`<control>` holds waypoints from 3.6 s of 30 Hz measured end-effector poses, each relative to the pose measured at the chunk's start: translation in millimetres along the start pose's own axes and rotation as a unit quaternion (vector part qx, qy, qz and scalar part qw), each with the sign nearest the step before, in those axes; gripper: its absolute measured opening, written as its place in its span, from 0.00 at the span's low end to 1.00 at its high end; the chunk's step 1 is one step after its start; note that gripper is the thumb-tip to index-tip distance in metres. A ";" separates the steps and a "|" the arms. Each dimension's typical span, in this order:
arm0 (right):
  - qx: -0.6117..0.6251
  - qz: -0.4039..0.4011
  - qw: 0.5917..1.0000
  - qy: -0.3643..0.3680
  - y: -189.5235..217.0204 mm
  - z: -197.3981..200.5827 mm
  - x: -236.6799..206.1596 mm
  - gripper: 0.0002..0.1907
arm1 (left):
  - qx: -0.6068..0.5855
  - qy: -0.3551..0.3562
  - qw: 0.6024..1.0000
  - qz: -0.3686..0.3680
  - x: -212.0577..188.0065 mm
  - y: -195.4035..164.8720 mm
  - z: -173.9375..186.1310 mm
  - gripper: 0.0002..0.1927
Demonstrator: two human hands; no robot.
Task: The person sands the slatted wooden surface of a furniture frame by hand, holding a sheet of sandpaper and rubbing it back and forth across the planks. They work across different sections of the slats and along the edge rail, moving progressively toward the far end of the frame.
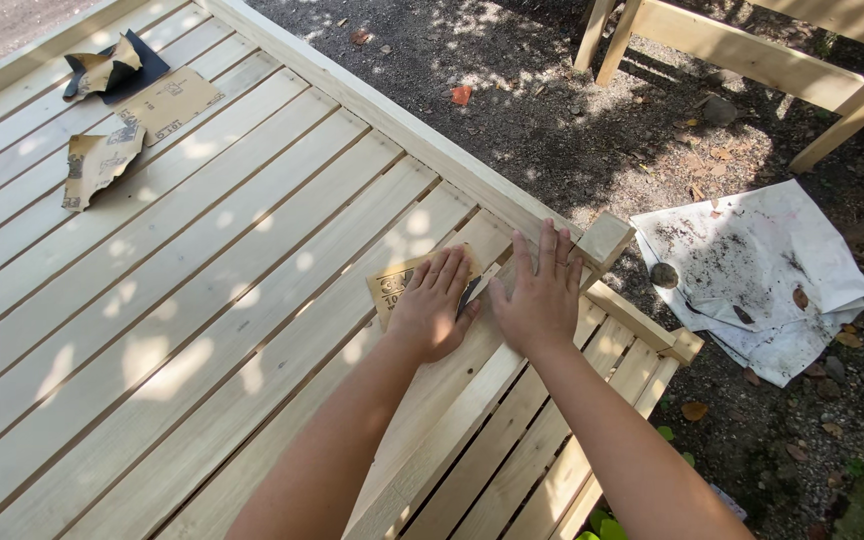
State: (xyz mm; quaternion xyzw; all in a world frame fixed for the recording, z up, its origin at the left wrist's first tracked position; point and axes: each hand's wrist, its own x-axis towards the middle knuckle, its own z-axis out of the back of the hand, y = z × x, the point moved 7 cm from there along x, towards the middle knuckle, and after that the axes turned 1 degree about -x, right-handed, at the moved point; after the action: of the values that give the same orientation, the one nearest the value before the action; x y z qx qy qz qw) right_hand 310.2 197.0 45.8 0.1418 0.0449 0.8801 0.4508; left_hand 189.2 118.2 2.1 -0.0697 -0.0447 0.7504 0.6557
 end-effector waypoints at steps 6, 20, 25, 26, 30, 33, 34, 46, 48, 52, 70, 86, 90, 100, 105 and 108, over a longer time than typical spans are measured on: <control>0.002 -0.002 1.000 -0.003 -1.6 -6.5 -0.8 0.40 | 0.020 -0.015 1.000 0.012 46.2 -5.0 9.0 0.40; -0.006 -0.010 0.999 0.029 1.5 -4.0 -0.2 0.42 | -0.010 -0.044 0.997 0.056 30.7 19.7 8.9 0.40; -0.002 -0.004 1.000 0.020 0.7 -0.4 -1.9 0.42 | 0.000 -0.058 0.998 0.025 62.5 20.9 6.8 0.40; -0.006 -0.003 1.000 0.021 0.8 -0.3 -2.6 0.42 | -0.005 -0.060 0.998 0.015 55.4 21.8 5.1 0.39; -0.004 -0.011 1.000 0.028 1.1 -1.6 -2.7 0.42 | -0.002 -0.059 0.998 -0.003 38.3 25.5 6.8 0.38; 0.002 -0.004 1.000 0.021 1.3 0.4 -3.1 0.42 | 0.005 -0.065 0.998 0.004 54.7 19.4 13.8 0.38; 0.002 0.002 1.000 0.015 1.6 1.6 -3.2 0.42 | -0.002 -0.062 0.998 0.002 61.3 17.1 15.2 0.38; -0.004 0.005 1.000 0.021 2.3 2.4 -3.6 0.42 | 0.000 -0.051 0.998 0.021 54.2 16.3 16.7 0.37; -0.007 0.008 1.000 0.021 2.3 2.2 -3.6 0.42 | -0.026 -0.054 0.998 0.022 52.3 16.3 17.5 0.37; -0.003 0.005 1.000 0.017 3.0 2.4 -3.5 0.42 | -0.028 -0.067 0.997 0.005 42.0 20.5 15.3 0.37; -0.005 0.008 0.999 0.031 3.0 4.4 -5.0 0.43 | -0.056 -0.057 0.996 0.030 54.6 22.5 13.2 0.33; -0.018 -0.011 0.998 0.053 6.0 6.9 -2.9 0.42 | -0.043 -0.004 0.999 0.024 38.6 28.6 5.4 0.36; -0.019 -0.013 0.998 0.060 3.5 5.0 -1.3 0.42 | -0.026 -0.043 0.999 0.020 67.3 18.0 11.4 0.35; 0.006 0.003 1.000 0.017 -8.1 -10.0 7.1 0.43 | -0.024 0.015 0.998 0.061 -32.8 36.0 21.7 0.34; 0.016 0.010 1.000 0.009 -14.2 -22.0 12.4 0.44 | -0.080 -0.001 0.992 0.095 -154.6 64.2 34.3 0.34; 0.007 0.015 1.000 0.004 -11.5 -26.9 12.1 0.44 | -0.041 0.002 0.995 0.091 -200.8 77.1 29.2 0.34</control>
State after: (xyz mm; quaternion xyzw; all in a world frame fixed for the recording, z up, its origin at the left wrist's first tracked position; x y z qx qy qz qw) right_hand 304.6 214.8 20.2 0.1416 0.0505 0.8873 0.4361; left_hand 135.2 -90.5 27.9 -0.1016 -0.0677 0.8046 0.5811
